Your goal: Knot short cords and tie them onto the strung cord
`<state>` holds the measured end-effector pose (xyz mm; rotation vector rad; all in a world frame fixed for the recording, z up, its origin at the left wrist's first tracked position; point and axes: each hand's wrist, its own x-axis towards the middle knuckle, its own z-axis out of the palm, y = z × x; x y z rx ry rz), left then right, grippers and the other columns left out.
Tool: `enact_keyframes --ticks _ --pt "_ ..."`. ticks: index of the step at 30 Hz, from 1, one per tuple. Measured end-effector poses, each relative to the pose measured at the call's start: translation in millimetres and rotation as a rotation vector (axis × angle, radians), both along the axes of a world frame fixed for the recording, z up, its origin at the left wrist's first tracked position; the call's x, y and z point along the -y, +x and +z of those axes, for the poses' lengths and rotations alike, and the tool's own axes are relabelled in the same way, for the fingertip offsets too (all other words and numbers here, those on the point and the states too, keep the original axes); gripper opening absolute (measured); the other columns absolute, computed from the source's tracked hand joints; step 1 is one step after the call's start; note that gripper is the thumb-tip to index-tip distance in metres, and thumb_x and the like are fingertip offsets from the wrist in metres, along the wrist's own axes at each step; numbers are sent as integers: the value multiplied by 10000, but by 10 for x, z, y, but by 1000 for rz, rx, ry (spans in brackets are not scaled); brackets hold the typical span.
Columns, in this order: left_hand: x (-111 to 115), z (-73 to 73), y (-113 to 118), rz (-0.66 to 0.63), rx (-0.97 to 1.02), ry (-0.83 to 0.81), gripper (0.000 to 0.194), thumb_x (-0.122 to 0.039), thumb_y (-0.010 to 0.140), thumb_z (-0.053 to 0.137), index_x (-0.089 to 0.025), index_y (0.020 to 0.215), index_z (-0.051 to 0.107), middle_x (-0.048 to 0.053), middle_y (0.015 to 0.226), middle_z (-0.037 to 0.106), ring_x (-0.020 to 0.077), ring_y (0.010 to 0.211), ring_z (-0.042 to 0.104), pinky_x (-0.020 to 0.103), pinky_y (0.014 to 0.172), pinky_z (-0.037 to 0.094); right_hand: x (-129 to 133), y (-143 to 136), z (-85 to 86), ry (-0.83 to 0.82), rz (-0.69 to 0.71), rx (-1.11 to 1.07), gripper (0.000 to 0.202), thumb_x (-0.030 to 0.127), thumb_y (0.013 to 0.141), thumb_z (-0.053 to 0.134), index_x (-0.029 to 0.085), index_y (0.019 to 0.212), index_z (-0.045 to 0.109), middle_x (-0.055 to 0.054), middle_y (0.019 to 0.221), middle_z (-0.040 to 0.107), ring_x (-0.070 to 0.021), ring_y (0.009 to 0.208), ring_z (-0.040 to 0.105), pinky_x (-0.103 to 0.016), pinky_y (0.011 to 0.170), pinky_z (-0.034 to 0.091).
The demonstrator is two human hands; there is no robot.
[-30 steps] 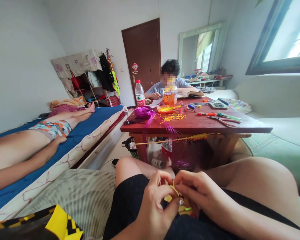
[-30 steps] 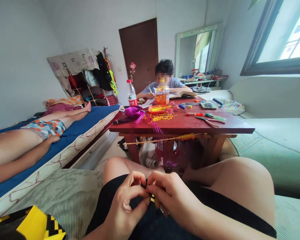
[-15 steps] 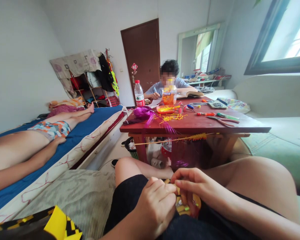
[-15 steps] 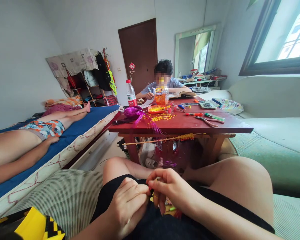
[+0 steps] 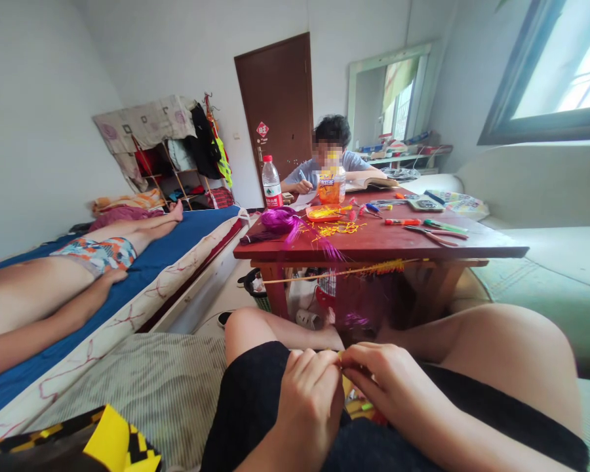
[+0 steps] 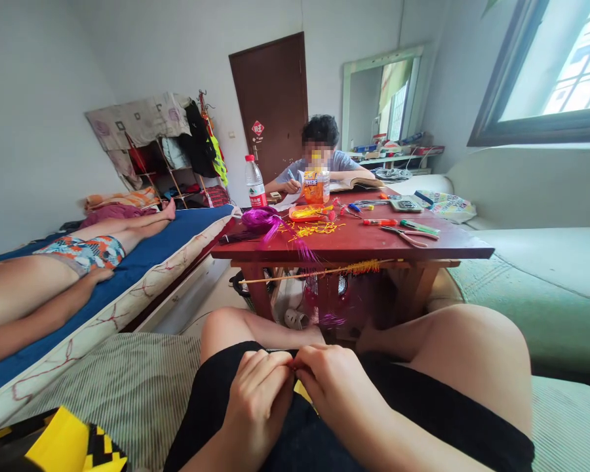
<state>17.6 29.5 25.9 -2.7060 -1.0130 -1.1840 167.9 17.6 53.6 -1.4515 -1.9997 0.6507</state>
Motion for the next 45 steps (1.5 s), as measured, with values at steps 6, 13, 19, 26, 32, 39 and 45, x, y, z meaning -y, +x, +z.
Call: enact_keyframes --ticks 6,13,19,26,32,39,45 --pt "67 54 -82 91 15 -430 143 -106 693 635 -210 790 653 53 1036 584 189 836 549 327 754 437 117 10 -275 -354 30 -553 141 254 735 534 160 629 528 48 536 460 -87 459 417 -202 438 342" --pt "214 8 -80 30 37 -451 153 -35 650 622 -172 710 594 18 745 641 182 754 562 322 716 426 196 -17 -542 -589 68 -980 290 381 613 694 138 614 535 56 505 467 -57 413 398 -189 410 357" --pt "231 -38 -79 11 51 -405 134 -43 673 624 -167 668 573 -5 689 644 156 697 562 302 702 408 227 -47 -531 -672 86 -1070 311 403 609 698 129 583 555 42 485 496 -53 383 425 -181 394 341" --pt "242 -55 -95 8 71 -397 133 -56 672 640 -167 655 570 -11 661 642 154 678 561 294 682 403 241 -64 -556 -694 87 -1104 279 367 614 693 122 568 567 39 483 504 -49 378 429 -176 390 324" --pt "244 -97 -84 15 112 -455 119 -64 679 632 -157 636 571 6 657 637 165 685 563 303 688 404 241 -69 -534 -701 66 -1077 311 399 599 697 129 559 549 42 479 495 -52 383 423 -180 396 314" --pt "268 -105 -51 86 201 -694 105 -95 699 543 -166 624 560 24 674 618 180 708 553 303 695 399 270 -108 -559 -518 3 -826 294 427 687 600 154 620 513 51 509 440 -79 435 400 -210 435 333" --pt "206 -78 -44 197 172 -995 99 -145 676 505 -172 584 531 14 650 560 173 683 513 273 647 361 353 -119 -594 29 10 -106 179 178 826 418 180 724 565 -40 688 611 -161 632 555 -254 590 409"
